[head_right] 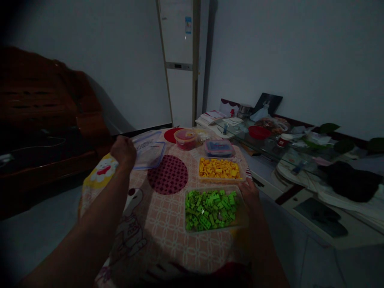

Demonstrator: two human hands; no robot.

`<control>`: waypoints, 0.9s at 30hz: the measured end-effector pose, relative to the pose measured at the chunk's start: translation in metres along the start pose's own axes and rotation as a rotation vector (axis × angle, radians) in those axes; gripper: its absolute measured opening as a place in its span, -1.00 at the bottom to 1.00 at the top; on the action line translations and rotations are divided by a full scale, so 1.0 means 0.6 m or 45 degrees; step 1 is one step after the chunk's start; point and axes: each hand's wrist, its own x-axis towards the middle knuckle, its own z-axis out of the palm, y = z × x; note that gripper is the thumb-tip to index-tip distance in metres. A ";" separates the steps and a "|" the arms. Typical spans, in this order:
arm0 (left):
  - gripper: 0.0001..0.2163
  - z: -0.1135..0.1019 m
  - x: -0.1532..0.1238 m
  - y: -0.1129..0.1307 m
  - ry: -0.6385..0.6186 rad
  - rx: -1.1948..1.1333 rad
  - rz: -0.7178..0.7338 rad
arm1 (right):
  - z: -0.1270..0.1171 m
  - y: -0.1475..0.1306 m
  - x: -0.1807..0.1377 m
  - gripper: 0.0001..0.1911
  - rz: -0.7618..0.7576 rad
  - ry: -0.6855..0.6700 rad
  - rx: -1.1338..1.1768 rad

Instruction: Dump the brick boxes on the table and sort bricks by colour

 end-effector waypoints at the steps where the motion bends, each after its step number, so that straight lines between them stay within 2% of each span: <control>1: -0.90 -0.016 0.006 -0.005 0.062 -0.058 -0.008 | -0.001 0.002 0.002 -0.41 -0.002 -0.003 0.000; 6: -0.97 -0.090 0.008 -0.021 0.352 -0.394 0.169 | -0.004 0.017 0.013 -0.31 -0.049 -0.029 -0.036; 8: -0.97 -0.109 0.004 -0.012 0.432 -0.551 0.215 | -0.004 0.015 0.014 -0.22 -0.121 0.046 -0.136; 10: -0.95 -0.119 -0.002 0.011 0.445 -0.760 0.183 | -0.003 0.005 0.008 -0.16 -0.248 0.167 -0.230; 12: -0.92 -0.117 -0.012 0.042 0.317 -1.050 0.019 | 0.001 -0.014 -0.004 -0.14 -0.410 0.233 -0.228; 13: -0.90 -0.111 -0.021 0.059 0.190 -1.197 -0.102 | 0.005 -0.026 -0.012 -0.14 -0.481 0.230 -0.178; 16: -0.87 -0.077 -0.059 0.104 -0.333 -1.485 -0.297 | 0.017 -0.065 -0.034 -0.16 -0.575 0.114 0.074; 20: -0.79 -0.015 -0.129 0.142 -0.918 -1.602 -0.332 | 0.024 -0.096 -0.045 -0.25 -0.544 -0.114 0.442; 24: -0.77 0.036 -0.182 0.174 -1.203 -1.477 -0.358 | 0.013 -0.095 -0.035 -0.40 -0.450 -0.328 0.588; 27: -0.79 0.065 -0.198 0.205 -1.318 -1.435 -0.320 | 0.005 -0.088 -0.027 -0.60 -0.314 -0.329 0.522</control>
